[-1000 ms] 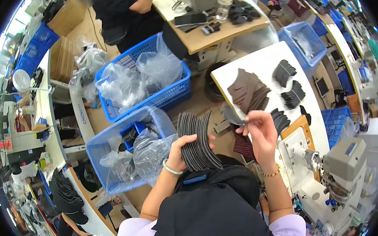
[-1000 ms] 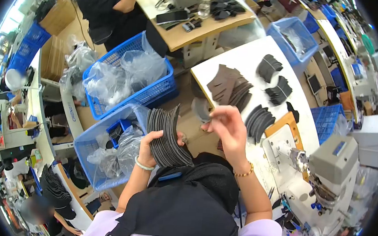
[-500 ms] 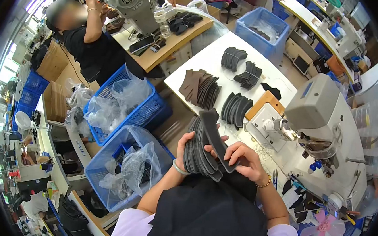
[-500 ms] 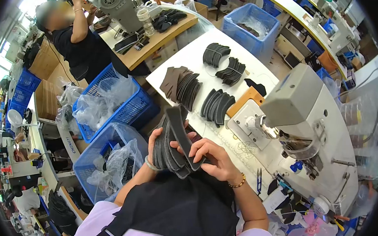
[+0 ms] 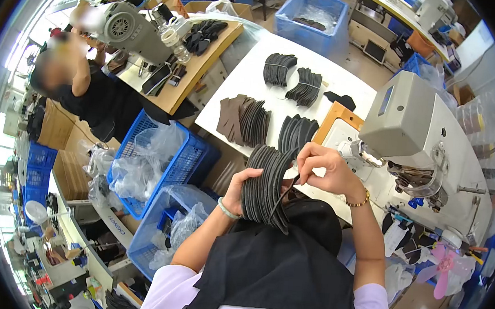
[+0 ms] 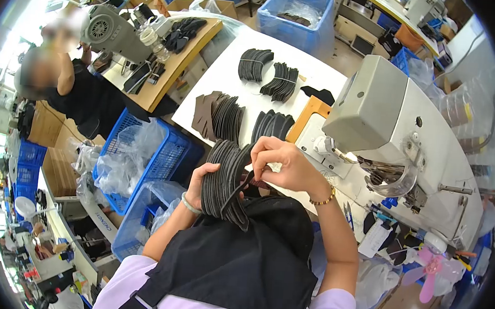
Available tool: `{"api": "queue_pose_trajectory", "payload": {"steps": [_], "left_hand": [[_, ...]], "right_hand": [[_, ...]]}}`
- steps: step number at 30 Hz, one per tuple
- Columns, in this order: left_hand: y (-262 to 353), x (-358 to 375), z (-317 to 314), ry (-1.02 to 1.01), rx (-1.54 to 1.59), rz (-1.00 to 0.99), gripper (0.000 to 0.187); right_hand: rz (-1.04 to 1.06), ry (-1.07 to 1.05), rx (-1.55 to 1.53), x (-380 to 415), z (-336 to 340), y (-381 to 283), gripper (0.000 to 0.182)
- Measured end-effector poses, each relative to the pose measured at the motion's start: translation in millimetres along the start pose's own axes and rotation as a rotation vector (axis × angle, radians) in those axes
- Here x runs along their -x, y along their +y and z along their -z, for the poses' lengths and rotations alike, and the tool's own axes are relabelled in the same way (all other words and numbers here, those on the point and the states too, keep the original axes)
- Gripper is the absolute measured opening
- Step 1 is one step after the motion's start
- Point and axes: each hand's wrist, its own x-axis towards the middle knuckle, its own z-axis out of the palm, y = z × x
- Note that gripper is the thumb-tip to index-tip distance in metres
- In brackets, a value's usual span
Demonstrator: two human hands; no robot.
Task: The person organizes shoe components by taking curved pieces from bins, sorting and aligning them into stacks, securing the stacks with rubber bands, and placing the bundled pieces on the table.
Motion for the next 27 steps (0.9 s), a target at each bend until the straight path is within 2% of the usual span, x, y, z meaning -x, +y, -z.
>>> {"api": "queue_pose_trajectory", "payload": {"steps": [3, 5, 7, 9, 10, 11, 13, 17, 20, 22, 23, 24, 26, 27], "left_hand": [[13, -1, -5, 0.052, -0.093, 0.08, 0.055], [22, -1, -2, 0.045, -0.125, 0.084, 0.054], [35, -3, 19, 0.041, -0.052, 0.079, 0.055], [45, -2, 18, 0.081, -0.12, 0.024, 0.053], [48, -2, 11, 0.055, -0.124, -0.068, 0.052], [50, -3, 6, 0.03, -0.125, -0.16, 0.051], [57, -5, 5, 0.029, -0.113, -0.192, 0.05], [71, -5, 8, 0.066, -0.129, -0.115, 0.049], [78, -5, 19, 0.084, -0.181, -0.168, 0.043], [80, -4, 31, 0.135, -0.152, -0.191, 0.043], [81, -3, 38, 0.186, -0.122, -0.217, 0.043], [83, -1, 44, 0.192, -0.121, -0.215, 0.043], [85, 1, 54, 0.065, 0.03, -0.18, 0.039], [86, 2, 59, 0.07, 0.031, -0.179, 0.039]], "right_hand": [[0.093, -0.081, 0.032, -18, 9, 11, 0.016], [-0.092, -0.014, -0.305, -21, 12, 26, 0.017], [-0.113, 0.037, -0.339, -22, 6, 33, 0.022], [-0.383, 0.483, -0.785, -18, -17, 26, 0.03], [-0.41, 0.471, -0.97, -10, -22, 32, 0.041], [-0.434, 0.508, -1.056, -6, -35, 36, 0.04], [-0.501, 0.498, -1.122, -3, -57, 38, 0.037], [-0.543, 0.579, -1.095, -14, -86, 43, 0.038], [-0.55, 0.614, -1.002, -21, -94, 44, 0.038], [-0.554, 0.572, -0.804, -27, -100, 38, 0.038], [-0.557, 0.572, -0.809, -31, -105, 34, 0.038], [-0.497, 0.594, -0.609, -34, -111, 30, 0.037], [-0.308, 0.648, -0.223, -40, -124, 31, 0.035], [-0.311, 0.649, -0.227, -41, -126, 28, 0.035]]}}
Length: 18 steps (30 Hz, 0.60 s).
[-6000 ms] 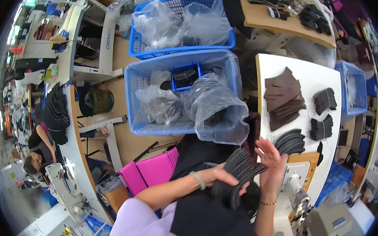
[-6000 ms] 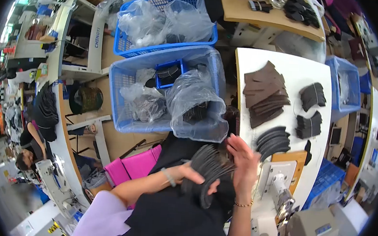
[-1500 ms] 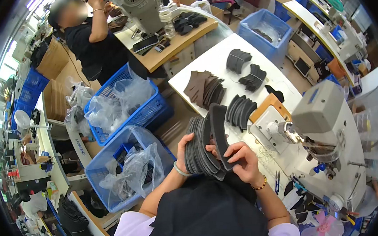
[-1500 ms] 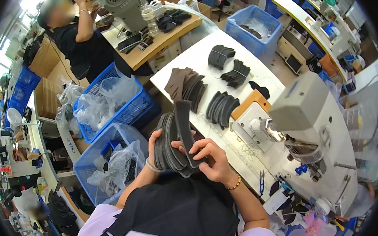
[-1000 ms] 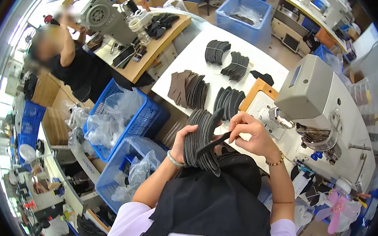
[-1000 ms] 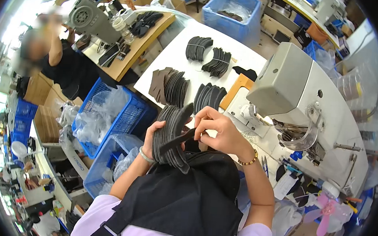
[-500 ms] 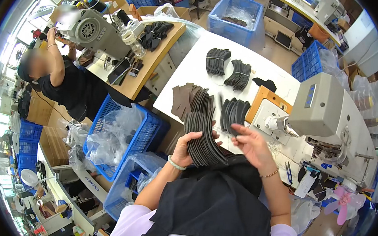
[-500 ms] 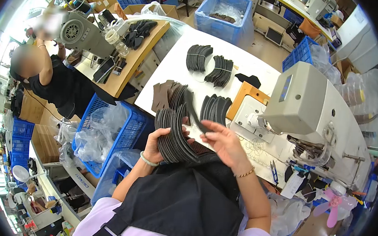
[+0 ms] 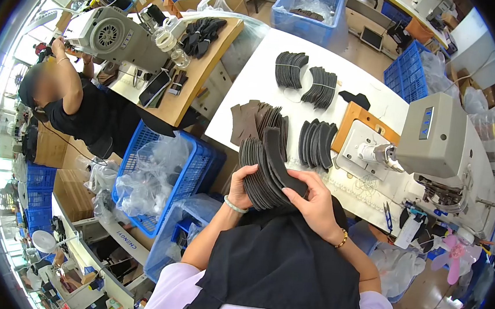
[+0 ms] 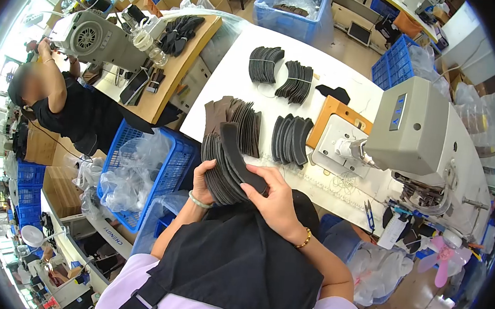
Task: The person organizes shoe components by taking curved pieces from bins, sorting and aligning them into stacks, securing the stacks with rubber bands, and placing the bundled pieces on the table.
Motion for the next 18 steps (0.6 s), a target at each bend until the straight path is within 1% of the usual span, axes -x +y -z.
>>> {"api": "queue_pose_trajectory", "payload": {"steps": [2, 4, 6, 7, 9, 10, 11, 12, 13, 15, 16, 18], "left_hand": [[1, 1, 7, -0.049, 0.035, -0.027, 0.039], [1, 0, 10, -0.042, 0.029, -0.037, 0.041], [1, -3, 14, -0.123, -0.011, -0.022, 0.044], [1, -5, 14, -0.122, -0.012, -0.021, 0.044], [-1, -4, -7, -0.259, -0.046, -0.03, 0.048], [-3, -2, -21, -0.259, -0.047, -0.029, 0.048], [-7, 1, -36, -0.211, -0.058, -0.036, 0.048], [-9, 3, -46, -0.163, -0.069, -0.043, 0.049], [-8, 5, -49, -0.162, -0.069, -0.042, 0.049], [-5, 12, -52, -0.075, -0.332, 0.036, 0.043], [-4, 16, -54, -0.074, -0.331, 0.044, 0.043], [-6, 22, -57, -0.033, -0.695, 0.013, 0.037]], "right_hand": [[-0.036, -0.045, 0.306, 3, -2, -16, 0.035], [-0.052, -0.039, 0.359, 3, -6, -27, 0.034], [-0.048, -0.063, 0.436, 3, -8, -29, 0.033], [-0.049, -0.062, 0.435, 2, -7, -26, 0.033], [0.346, -0.046, 0.695, -1, -3, -15, 0.03], [0.346, -0.045, 0.695, -1, -2, -14, 0.03], [0.347, -0.029, 0.712, 1, -1, -13, 0.029], [0.347, -0.013, 0.729, 2, 0, -12, 0.027], [0.346, -0.013, 0.73, 4, 2, -12, 0.027], [0.277, -0.044, 0.678, 9, 8, -10, 0.025], [0.27, -0.038, 0.679, 11, 11, -12, 0.025], [-0.135, -0.271, 0.337, 16, 21, -18, 0.018]]}}
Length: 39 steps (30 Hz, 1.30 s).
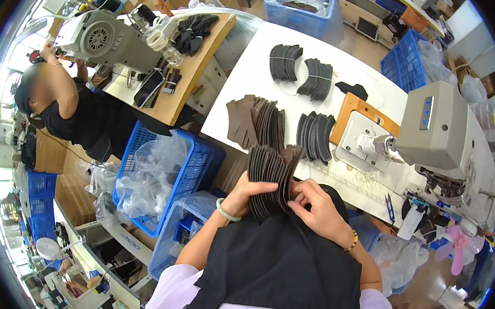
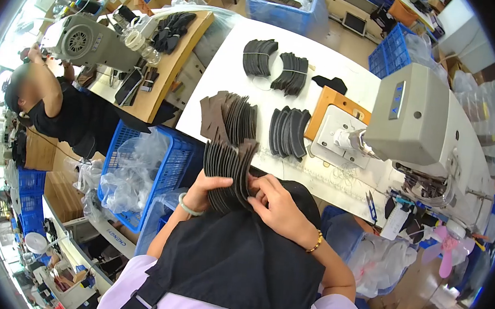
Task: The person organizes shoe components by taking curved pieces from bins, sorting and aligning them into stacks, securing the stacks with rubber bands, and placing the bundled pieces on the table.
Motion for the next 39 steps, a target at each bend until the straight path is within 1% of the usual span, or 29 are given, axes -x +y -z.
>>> {"api": "queue_pose_trajectory", "payload": {"steps": [1, 2, 4, 5, 6, 8, 9, 11, 12, 14, 15, 17, 18, 21, 22, 24, 26, 28, 29, 31, 32, 34, 35, 37, 38, 39], "left_hand": [[-3, 3, -3, 0.07, -0.071, 0.012, 0.043], [-4, 5, -7, 0.06, -0.071, 0.022, 0.043], [-2, 7, -17, 0.052, -0.073, -0.011, 0.035], [3, 6, -24, -0.023, -0.044, 0.024, 0.035], [2, 4, -25, -0.03, -0.045, 0.028, 0.035], [-1, 2, -27, -0.094, 0.01, 0.059, 0.04], [-2, 0, -25, -0.095, 0.008, 0.062, 0.04], [-4, -6, -21, -0.124, 0.101, 0.063, 0.044], [-4, -9, -21, -0.121, 0.1, 0.063, 0.044], [-4, -13, -22, -0.176, 0.205, 0.129, 0.047], [-7, -15, -19, -0.172, 0.252, 0.163, 0.045], [-12, -17, -18, -0.16, 0.272, 0.197, 0.044], [-15, -17, -18, -0.151, 0.294, 0.233, 0.043], [-19, -18, -29, -0.125, 0.301, 0.254, 0.04], [-20, -18, -35, -0.119, 0.293, 0.267, 0.039], [-19, -17, -47, -0.113, 0.294, 0.277, 0.038], [-20, -17, -57, -0.036, 0.219, 0.273, 0.041], [-24, -16, -63, -0.046, 0.211, 0.283, 0.042], [-25, -15, -68, -0.007, 0.175, 0.282, 0.042], [-29, -12, -80, 0.051, 0.121, 0.249, 0.04], [-32, -11, -83, 0.054, 0.124, 0.248, 0.04], [-37, -9, -90, 0.083, 0.067, 0.211, 0.039], [-38, -8, -92, 0.085, 0.069, 0.206, 0.039], [-40, -6, -97, 0.096, 0.082, 0.207, 0.038], [-40, -6, -99, 0.098, 0.083, 0.199, 0.038], [-39, -5, -101, 0.08, 0.113, 0.231, 0.038]], "right_hand": [[0.038, -0.047, -0.065, 2, 3, 7, 0.022], [0.03, -0.035, -0.066, 3, 5, 8, 0.022], [-0.014, 0.181, -0.581, 1, 8, 8, 0.028], [0.113, 0.199, -0.51, -4, 17, 12, 0.042], [0.142, 0.228, -0.604, -7, 22, 6, 0.053], [0.196, 0.144, -0.667, -12, 30, 7, 0.055], [0.196, 0.147, -0.669, -14, 33, 10, 0.055], [0.4, 0.086, -0.329, -15, 39, 20, 0.047], [0.401, 0.085, -0.332, -14, 40, 20, 0.047], [0.358, 0.162, -0.331, -12, 43, 20, 0.037], [0.36, 0.158, -0.334, -12, 46, 22, 0.037], [0.566, 0.269, -0.061, -13, 54, 27, 0.031], [0.563, 0.266, -0.066, -12, 58, 29, 0.031], [0.573, 0.147, -0.064, -6, 73, 28, 0.025], [0.57, 0.141, -0.067, -4, 78, 30, 0.025], [0.56, 0.048, -0.038, 1, 88, 35, 0.026], [0.556, 0.046, -0.043, 7, 92, 37, 0.026], [0.484, 0.081, -0.117, 15, 93, 43, 0.028], [0.484, 0.076, -0.118, 19, 94, 42, 0.028], [0.419, 0.076, 0.025, 26, 96, 33, 0.042], [0.419, 0.072, 0.025, 28, 98, 30, 0.042], [0.406, 0.032, 0.356, 32, 103, 25, 0.058], [0.41, 0.027, 0.357, 34, 104, 26, 0.058], [0.495, 0.052, 0.428, 38, 107, 30, 0.064], [0.501, 0.047, 0.43, 40, 108, 33, 0.064], [0.488, 0.059, 0.372, 41, 107, 37, 0.06]]}}
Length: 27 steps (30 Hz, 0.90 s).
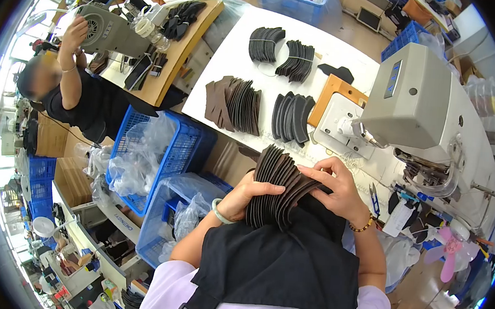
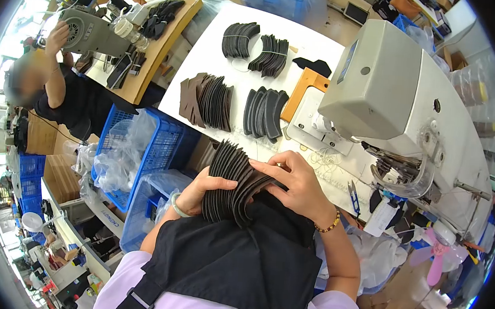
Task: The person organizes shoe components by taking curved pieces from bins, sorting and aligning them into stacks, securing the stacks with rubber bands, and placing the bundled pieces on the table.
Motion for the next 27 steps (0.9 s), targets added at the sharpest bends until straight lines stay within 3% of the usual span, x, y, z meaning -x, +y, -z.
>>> {"api": "queue_pose_trajectory", "payload": {"steps": [5, 7, 20, 27], "left_hand": [[-16, 0, -1, 0.026, 0.065, 0.019, 0.036], [-19, 1, -4, 0.046, 0.053, 0.016, 0.036], [-33, -1, -11, 0.056, -0.006, 0.003, 0.042], [-33, -1, -15, 0.02, -0.076, -0.003, 0.045]], "right_hand": [[-0.017, 0.045, -0.131, 10, 2, 4, 0.05], [0.077, 0.045, -0.103, 6, 9, 1, 0.048], [0.066, 0.003, -0.052, 26, 18, 2, 0.049], [0.109, -0.067, 0.271, 19, 26, -19, 0.062]]}}
